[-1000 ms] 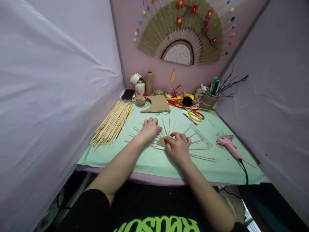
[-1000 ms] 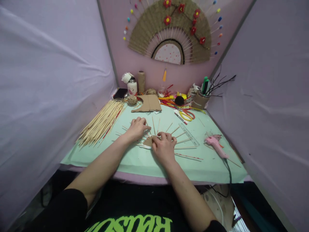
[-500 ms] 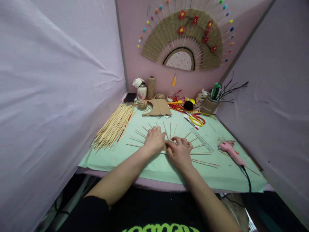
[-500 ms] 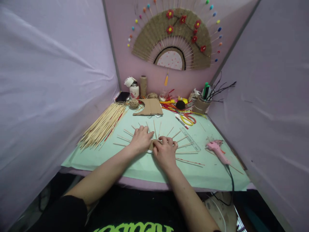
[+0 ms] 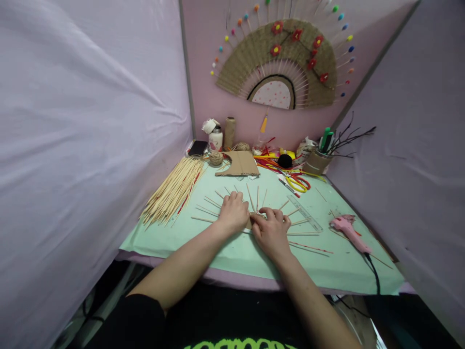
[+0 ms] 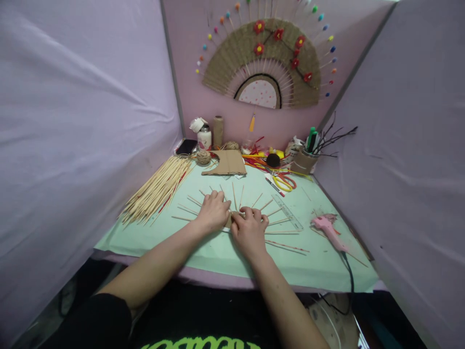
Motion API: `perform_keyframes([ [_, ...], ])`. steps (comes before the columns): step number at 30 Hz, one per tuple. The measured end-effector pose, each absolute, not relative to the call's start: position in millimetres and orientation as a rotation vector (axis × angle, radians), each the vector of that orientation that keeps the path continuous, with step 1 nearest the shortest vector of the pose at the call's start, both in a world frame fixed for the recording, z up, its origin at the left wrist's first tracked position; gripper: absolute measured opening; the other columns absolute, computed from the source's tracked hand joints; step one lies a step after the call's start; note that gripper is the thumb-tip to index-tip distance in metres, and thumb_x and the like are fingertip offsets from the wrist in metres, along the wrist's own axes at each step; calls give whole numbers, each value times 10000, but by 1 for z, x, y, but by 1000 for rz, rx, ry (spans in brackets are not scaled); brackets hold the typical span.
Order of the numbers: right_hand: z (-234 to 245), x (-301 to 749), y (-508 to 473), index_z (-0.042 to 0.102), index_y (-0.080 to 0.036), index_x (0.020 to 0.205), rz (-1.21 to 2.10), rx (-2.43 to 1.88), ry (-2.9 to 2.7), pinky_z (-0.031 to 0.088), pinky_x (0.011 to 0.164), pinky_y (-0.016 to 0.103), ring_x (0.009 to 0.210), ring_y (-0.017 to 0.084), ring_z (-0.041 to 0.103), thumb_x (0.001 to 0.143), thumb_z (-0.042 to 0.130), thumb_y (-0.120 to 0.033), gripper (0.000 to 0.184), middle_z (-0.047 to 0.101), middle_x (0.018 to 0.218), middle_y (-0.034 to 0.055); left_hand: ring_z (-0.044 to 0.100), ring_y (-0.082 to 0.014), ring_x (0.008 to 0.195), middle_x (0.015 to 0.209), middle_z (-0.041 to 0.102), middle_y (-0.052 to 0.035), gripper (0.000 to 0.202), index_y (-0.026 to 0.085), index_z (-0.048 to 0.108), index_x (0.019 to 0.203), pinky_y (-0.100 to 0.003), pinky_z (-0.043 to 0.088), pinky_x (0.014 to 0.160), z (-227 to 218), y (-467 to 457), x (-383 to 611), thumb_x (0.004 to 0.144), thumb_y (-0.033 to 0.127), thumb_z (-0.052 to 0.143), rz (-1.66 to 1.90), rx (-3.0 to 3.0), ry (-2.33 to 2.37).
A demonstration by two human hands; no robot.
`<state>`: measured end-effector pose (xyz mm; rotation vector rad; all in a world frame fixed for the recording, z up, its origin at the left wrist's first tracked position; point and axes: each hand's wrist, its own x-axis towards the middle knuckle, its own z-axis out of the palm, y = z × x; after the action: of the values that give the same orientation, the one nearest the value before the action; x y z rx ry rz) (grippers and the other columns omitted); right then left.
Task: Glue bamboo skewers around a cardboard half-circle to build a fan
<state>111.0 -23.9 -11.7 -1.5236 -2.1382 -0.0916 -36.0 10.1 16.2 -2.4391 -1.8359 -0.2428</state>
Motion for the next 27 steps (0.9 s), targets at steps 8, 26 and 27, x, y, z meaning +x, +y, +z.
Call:
perform_keyframes([
  [8,-12,111,-23,762,-316,1011,-125,-1552,-2165,226,893,433,1087,262,434,894,587,-257,218,654,1162,54,461,-317,1126,1147,561,-162,289,163,707,1077,-447,376,910,17,10,-36,937,278,481,-197,-2447,-1867],
  [26,-13,111,-23,756,-310,1019,-106,-1547,-2172,216,903,436,1098,261,433,889,587,-257,220,653,1169,53,472,-317,1135,1130,575,-163,294,155,712,1077,-450,392,913,18,10,-36,940,282,485,-218,-2440,-1848],
  [27,-13,111,-22,756,-311,1019,-103,-1548,-2173,216,904,436,1100,260,433,889,586,-256,221,653,1169,52,471,-317,1136,1130,574,-164,295,154,712,1075,-449,391,913,18,10,-36,940,280,483,-218,-2440,-1849],
])
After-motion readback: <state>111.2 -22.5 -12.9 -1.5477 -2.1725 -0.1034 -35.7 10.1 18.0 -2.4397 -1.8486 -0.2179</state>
